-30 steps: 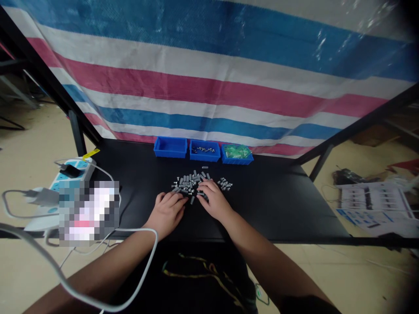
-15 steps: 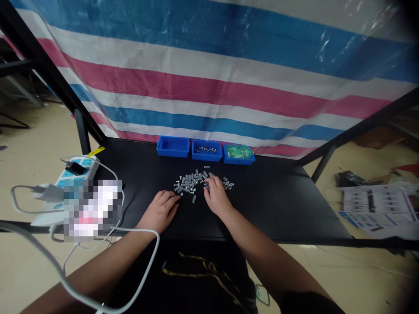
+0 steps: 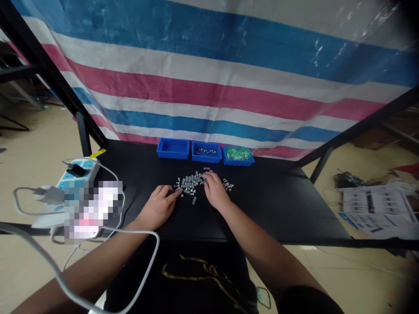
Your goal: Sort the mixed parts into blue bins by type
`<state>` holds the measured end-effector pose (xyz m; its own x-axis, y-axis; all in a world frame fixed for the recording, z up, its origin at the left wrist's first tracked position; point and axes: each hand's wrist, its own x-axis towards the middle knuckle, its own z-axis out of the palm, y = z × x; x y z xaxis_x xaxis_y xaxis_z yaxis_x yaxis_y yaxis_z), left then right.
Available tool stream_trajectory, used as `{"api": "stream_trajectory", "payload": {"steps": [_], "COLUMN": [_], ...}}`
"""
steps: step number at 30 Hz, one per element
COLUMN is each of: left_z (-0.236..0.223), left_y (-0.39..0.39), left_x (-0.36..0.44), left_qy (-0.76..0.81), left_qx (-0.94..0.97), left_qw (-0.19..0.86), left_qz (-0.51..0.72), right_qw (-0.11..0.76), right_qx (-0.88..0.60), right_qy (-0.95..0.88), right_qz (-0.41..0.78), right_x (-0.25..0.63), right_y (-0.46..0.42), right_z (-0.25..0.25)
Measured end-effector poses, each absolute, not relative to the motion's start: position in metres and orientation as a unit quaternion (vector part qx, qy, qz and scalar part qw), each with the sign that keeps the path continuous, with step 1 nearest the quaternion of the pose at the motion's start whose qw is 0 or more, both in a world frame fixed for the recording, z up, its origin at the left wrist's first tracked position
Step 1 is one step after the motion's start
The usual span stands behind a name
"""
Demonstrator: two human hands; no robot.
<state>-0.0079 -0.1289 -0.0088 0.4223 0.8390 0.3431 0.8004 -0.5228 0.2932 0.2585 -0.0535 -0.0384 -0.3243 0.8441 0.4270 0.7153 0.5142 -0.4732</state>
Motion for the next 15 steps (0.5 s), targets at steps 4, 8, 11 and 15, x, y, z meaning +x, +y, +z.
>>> {"api": "stream_trajectory", "payload": {"steps": [4,8,11,15], "left_z": [-0.009,-0.012,-0.012,-0.011], "left_y": [-0.129,-0.129,-0.129,-0.129], "left_x": [-0.011,-0.017,-0.024,-0.032], "left_qy": [0.487,0.487,0.494,0.512], "left_qx": [0.839,0.84,0.837,0.827], "left_qw": [0.041,0.029,0.018,0.002], "left_qz": [0.239,0.238,0.236,0.231], "right_qw": [0.316,0.312,0.307,0.311], "right_qx": [-0.486,-0.497,-0.502,-0.507], "right_qy": [-0.809,-0.805,-0.804,-0.801], "right_qz": [0.093,0.087,0.083,0.078], "right_x": [0.259,0.258,0.257,0.256], "right_y": [-0.046,-0.039,-0.036,-0.035], "right_z": [-0.041,-0.04,-0.039,-0.04]}}
